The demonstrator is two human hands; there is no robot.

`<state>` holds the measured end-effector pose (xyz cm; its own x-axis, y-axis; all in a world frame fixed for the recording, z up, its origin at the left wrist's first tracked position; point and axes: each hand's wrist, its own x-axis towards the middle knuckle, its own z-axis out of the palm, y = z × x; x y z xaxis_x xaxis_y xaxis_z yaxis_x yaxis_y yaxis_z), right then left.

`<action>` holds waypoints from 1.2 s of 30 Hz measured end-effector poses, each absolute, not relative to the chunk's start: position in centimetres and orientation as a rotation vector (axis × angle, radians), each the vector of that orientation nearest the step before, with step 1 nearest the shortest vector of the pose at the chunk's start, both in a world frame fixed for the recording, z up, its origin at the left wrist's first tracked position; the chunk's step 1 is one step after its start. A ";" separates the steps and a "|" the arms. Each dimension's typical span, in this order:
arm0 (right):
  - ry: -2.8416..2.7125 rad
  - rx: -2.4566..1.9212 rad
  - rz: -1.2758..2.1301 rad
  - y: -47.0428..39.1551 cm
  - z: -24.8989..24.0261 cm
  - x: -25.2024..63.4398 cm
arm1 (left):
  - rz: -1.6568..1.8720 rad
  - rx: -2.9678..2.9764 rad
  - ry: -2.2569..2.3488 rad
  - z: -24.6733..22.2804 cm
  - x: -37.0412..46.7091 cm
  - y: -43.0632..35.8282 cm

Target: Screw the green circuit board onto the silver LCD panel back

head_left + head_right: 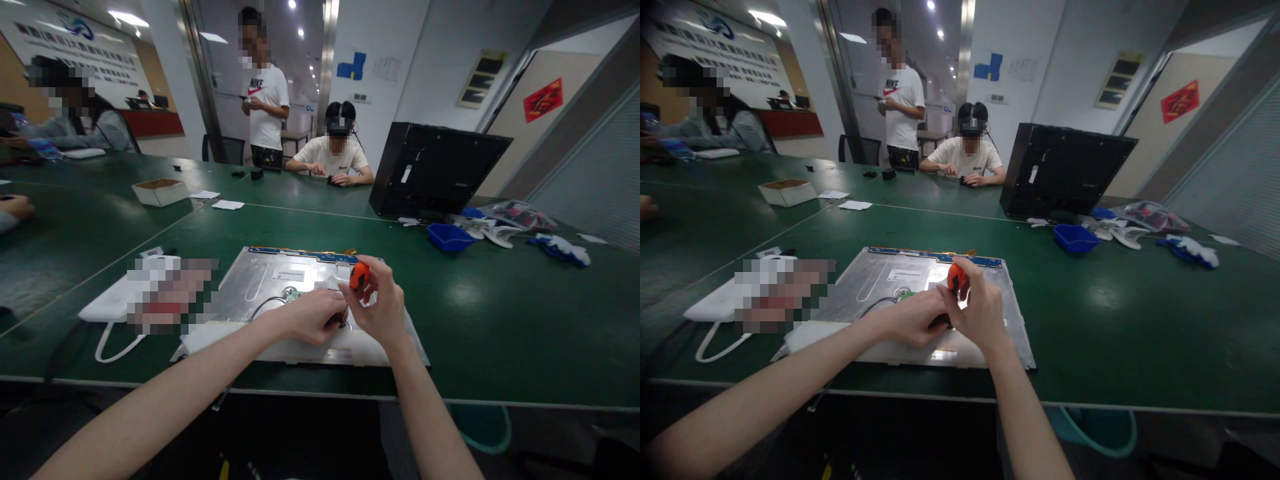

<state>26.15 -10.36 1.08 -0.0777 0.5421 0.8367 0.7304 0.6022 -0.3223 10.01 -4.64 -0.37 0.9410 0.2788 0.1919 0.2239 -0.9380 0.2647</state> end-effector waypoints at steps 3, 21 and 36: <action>-1.749 -1.046 -0.211 -10.3 1.1 26.2 | 0.330 2.849 0.373 -0.3 10.0 -4.7; -1.747 -1.056 -0.212 -10.3 1.0 26.2 | 0.350 2.862 0.380 -0.4 10.0 -4.7; -1.676 -1.014 -0.276 -10.4 1.0 26.2 | 0.322 2.858 0.400 -0.3 9.9 -4.8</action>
